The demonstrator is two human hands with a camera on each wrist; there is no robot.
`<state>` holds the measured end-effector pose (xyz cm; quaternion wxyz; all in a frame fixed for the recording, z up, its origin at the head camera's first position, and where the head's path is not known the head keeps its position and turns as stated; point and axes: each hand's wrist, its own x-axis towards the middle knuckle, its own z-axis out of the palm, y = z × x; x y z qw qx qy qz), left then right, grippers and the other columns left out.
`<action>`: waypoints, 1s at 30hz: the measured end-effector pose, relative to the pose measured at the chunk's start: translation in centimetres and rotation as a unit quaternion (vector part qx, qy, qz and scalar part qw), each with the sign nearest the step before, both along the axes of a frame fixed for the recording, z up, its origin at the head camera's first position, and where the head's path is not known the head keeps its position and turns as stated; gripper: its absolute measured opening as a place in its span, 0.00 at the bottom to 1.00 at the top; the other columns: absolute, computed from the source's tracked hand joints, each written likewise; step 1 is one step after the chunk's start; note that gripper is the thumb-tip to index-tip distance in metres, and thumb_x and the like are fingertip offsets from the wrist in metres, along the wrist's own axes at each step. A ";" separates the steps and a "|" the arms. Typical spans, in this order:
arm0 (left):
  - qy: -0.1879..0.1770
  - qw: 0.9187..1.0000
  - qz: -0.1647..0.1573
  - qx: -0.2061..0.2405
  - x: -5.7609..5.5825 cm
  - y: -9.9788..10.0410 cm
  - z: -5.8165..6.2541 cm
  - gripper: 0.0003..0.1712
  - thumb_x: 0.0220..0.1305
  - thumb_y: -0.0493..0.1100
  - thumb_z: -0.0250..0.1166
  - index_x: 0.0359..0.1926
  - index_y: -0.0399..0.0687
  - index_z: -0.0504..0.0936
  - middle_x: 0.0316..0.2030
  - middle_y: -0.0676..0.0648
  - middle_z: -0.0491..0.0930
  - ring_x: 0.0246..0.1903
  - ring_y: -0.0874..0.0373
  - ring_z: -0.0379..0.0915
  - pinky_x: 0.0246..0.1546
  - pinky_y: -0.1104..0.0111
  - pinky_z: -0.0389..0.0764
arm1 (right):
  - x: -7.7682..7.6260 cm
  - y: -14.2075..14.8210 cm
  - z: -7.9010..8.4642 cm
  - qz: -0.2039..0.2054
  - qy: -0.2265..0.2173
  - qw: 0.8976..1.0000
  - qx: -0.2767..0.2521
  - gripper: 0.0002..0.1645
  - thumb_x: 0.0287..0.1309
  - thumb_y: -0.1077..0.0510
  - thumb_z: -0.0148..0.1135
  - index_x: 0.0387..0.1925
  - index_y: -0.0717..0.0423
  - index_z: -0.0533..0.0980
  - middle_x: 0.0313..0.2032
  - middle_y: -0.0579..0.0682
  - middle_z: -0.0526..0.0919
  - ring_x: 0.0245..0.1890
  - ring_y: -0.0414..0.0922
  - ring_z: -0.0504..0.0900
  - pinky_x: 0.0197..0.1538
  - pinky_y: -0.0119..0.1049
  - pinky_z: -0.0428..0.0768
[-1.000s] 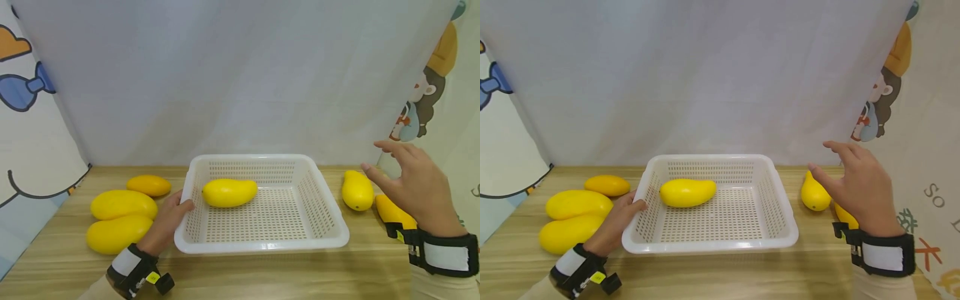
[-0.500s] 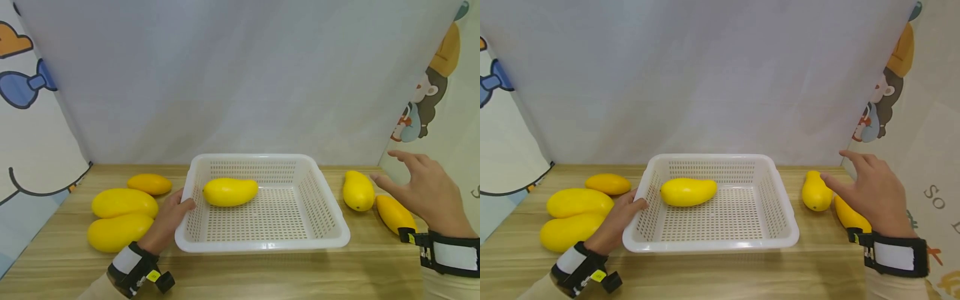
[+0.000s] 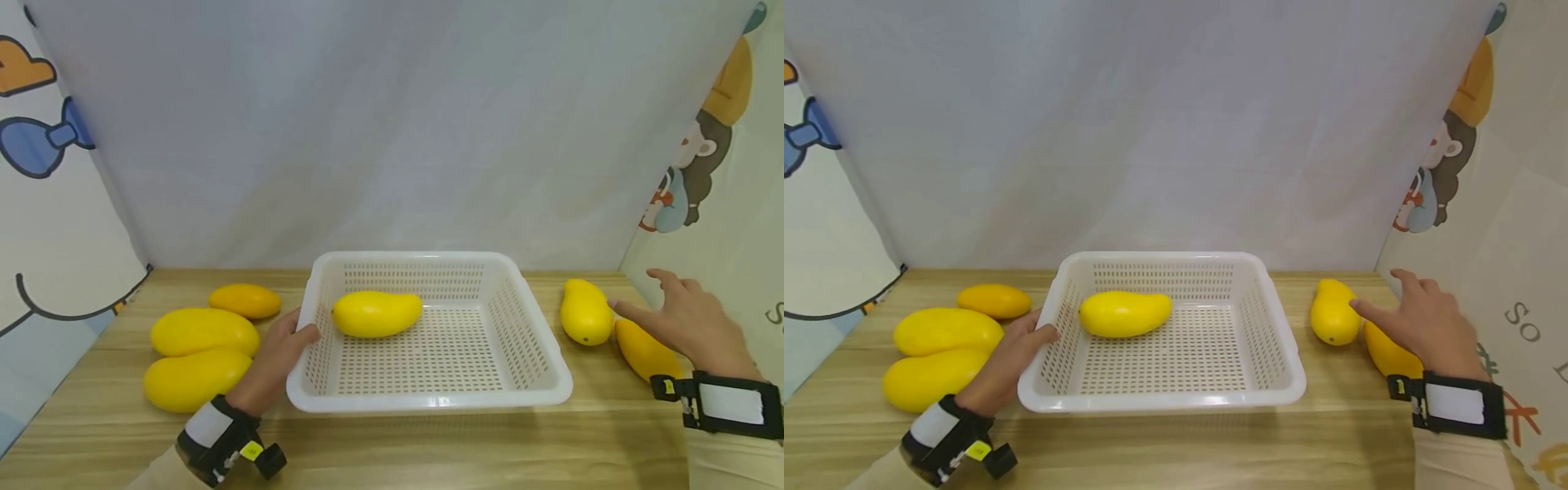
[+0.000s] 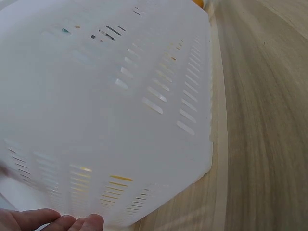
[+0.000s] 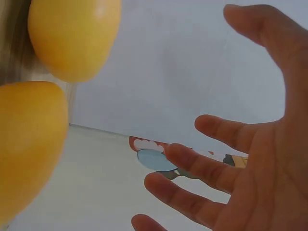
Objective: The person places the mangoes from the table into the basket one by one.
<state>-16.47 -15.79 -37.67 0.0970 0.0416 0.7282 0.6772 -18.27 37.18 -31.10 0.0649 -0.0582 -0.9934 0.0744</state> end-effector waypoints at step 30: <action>0.004 1.000 0.008 0.013 -0.3 0.0 -0.5 0.28 0.67 0.40 0.46 0.68 0.51 0.57 0.54 0.37 0.73 0.46 0.42 0.74 0.42 0.54 0.78 | -2.0 3.7 -4.6 0.043 -0.203 0.978 -0.013 0.61 0.54 0.26 0.48 0.57 0.83 0.51 0.47 0.85 0.62 0.42 0.71 0.69 0.41 0.63 0.72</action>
